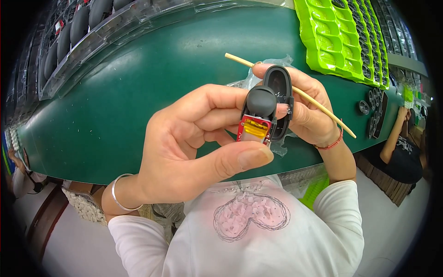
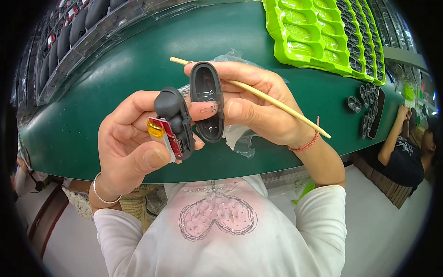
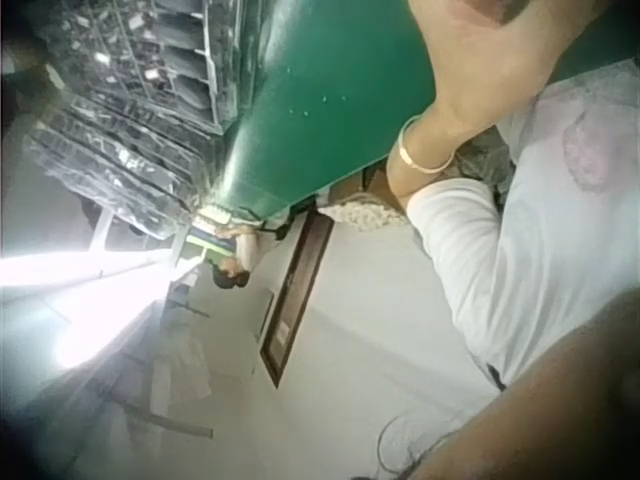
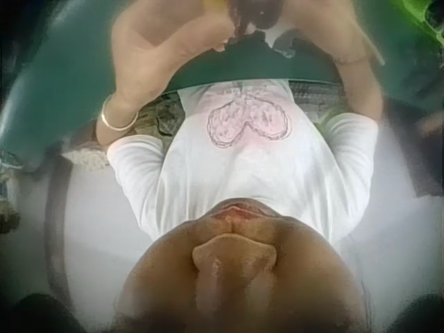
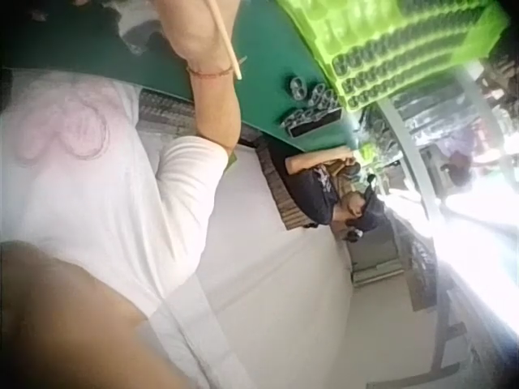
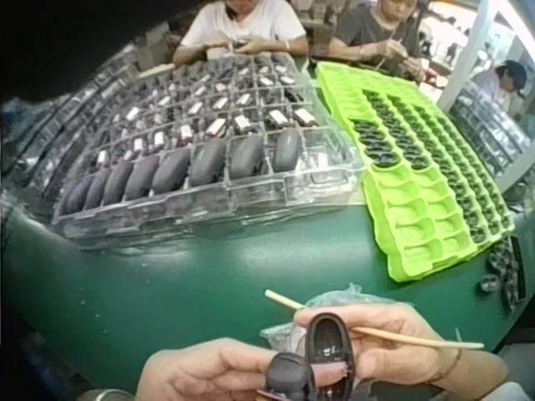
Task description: The person inserts a metal pin into the hinge of a plastic case and uses a wooden stick to push it into place before setting the case in a tray.
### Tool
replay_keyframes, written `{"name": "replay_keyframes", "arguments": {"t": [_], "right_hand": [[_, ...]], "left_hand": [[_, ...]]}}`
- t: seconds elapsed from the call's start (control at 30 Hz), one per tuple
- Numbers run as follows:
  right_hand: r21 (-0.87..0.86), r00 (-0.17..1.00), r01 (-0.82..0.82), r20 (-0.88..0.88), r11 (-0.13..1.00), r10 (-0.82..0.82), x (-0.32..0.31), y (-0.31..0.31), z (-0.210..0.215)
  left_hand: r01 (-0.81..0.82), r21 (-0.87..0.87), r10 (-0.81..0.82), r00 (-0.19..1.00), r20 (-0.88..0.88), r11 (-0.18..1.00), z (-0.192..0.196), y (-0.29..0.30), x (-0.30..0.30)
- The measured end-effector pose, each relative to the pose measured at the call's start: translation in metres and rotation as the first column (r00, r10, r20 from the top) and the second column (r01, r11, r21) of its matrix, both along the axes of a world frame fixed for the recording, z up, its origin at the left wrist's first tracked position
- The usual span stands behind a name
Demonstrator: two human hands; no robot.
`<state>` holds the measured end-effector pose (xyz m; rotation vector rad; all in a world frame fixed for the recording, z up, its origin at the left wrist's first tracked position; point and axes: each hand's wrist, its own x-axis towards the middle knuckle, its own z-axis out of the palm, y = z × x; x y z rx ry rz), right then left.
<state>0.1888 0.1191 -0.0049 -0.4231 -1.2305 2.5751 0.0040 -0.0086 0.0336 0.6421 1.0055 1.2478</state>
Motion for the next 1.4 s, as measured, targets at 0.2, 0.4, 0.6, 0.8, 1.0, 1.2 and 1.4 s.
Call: {"name": "replay_keyframes", "arguments": {"t": [0.2,0.4,0.6,0.8,1.0,1.2,1.4], "right_hand": [[0.002,1.0,0.007,-0.01,1.0,-0.007,-0.001,0.0,-0.002],[0.1,0.999,0.039,-0.012,0.994,-0.038,-0.001,-0.002,-0.002],[0.204,0.988,0.148,0.013,0.968,-0.154,0.006,-0.005,0.003],[0.414,0.947,0.262,0.06,0.871,-0.314,0.002,-0.01,0.009],[0.432,0.975,0.169,0.059,0.886,-0.215,0.01,-0.005,0.01],[0.504,0.977,0.168,0.027,0.847,-0.21,0.009,-0.006,0.007],[0.594,0.978,0.116,0.07,0.796,-0.195,0.01,-0.005,0.011]], "left_hand": [[-0.012,0.016,0.013,1.0,-0.011,1.0,-0.003,-0.002,0.001],[-0.029,0.035,0.028,0.999,0.04,0.999,-0.009,-0.004,0.006],[0.024,0.035,-0.027,0.996,0.084,0.999,-0.025,0.002,0.002],[-0.019,-0.02,0.021,0.996,0.084,1.0,-0.027,0.007,0.003],[0.004,-0.057,-0.002,0.999,0.042,0.998,-0.033,0.01,0.002],[-0.024,-0.002,0.024,0.985,0.168,1.0,-0.038,0.006,-0.001],[0.008,-0.011,-0.006,0.982,0.19,1.0,-0.037,0.006,0.0]]}}
